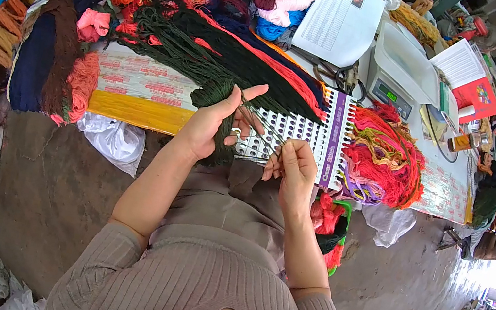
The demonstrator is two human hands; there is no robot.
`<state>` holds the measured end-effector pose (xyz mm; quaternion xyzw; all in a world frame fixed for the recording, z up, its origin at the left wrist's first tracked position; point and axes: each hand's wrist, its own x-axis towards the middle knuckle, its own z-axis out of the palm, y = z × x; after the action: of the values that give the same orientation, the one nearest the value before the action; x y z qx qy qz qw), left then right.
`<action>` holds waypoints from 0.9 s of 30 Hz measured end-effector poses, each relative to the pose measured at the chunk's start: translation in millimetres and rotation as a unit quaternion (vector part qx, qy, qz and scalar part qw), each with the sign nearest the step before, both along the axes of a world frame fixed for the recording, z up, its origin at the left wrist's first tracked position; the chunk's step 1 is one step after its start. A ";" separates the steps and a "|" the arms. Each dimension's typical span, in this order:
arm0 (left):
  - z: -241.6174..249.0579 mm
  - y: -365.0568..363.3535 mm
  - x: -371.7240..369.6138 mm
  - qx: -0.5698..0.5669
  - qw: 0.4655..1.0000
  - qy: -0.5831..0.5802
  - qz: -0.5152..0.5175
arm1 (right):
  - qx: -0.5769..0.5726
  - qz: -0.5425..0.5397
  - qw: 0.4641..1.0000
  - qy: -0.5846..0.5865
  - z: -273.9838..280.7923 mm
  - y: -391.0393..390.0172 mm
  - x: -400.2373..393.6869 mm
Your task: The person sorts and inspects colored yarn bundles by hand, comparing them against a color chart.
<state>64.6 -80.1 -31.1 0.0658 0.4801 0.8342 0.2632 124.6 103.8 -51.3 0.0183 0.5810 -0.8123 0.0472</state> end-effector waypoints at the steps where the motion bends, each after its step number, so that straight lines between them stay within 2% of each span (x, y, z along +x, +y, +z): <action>1: 0.6 -0.2 0.4 0.007 1.000 -0.001 -0.002 | 0.010 -0.005 1.000 0.001 1.4 -0.6 0.6; 9: 2.0 -0.2 2.5 0.033 0.999 -0.011 -0.007 | 0.006 -0.008 1.000 0.007 6.6 -2.5 3.8; 11: 5.0 3.8 3.5 0.038 0.999 -0.006 0.032 | -0.004 -0.009 1.000 0.010 6.6 -3.4 4.3; 17: 5.3 0.6 2.2 0.044 0.999 -0.007 0.005 | -0.035 -0.025 0.999 -0.002 11.8 -6.0 5.9; 20: 3.5 -0.3 0.7 0.070 0.997 -0.023 -0.004 | -0.060 0.022 0.997 -0.047 11.6 -1.6 3.3; 22: 5.5 -0.7 1.9 0.063 0.998 -0.032 -0.005 | -0.034 0.111 0.988 -0.100 16.7 0.4 2.9; 23: 6.2 -0.5 2.0 0.056 0.998 -0.039 -0.007 | 0.005 0.117 0.988 -0.098 14.8 1.1 3.2; 27: 5.5 0.5 2.0 0.054 0.998 -0.027 -0.010 | -0.023 0.107 0.991 -0.076 9.8 3.3 3.7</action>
<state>66.6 -79.6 -25.6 0.0619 0.4259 0.8580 0.2803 128.4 107.1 -41.4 0.0168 0.5559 -0.8117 0.1783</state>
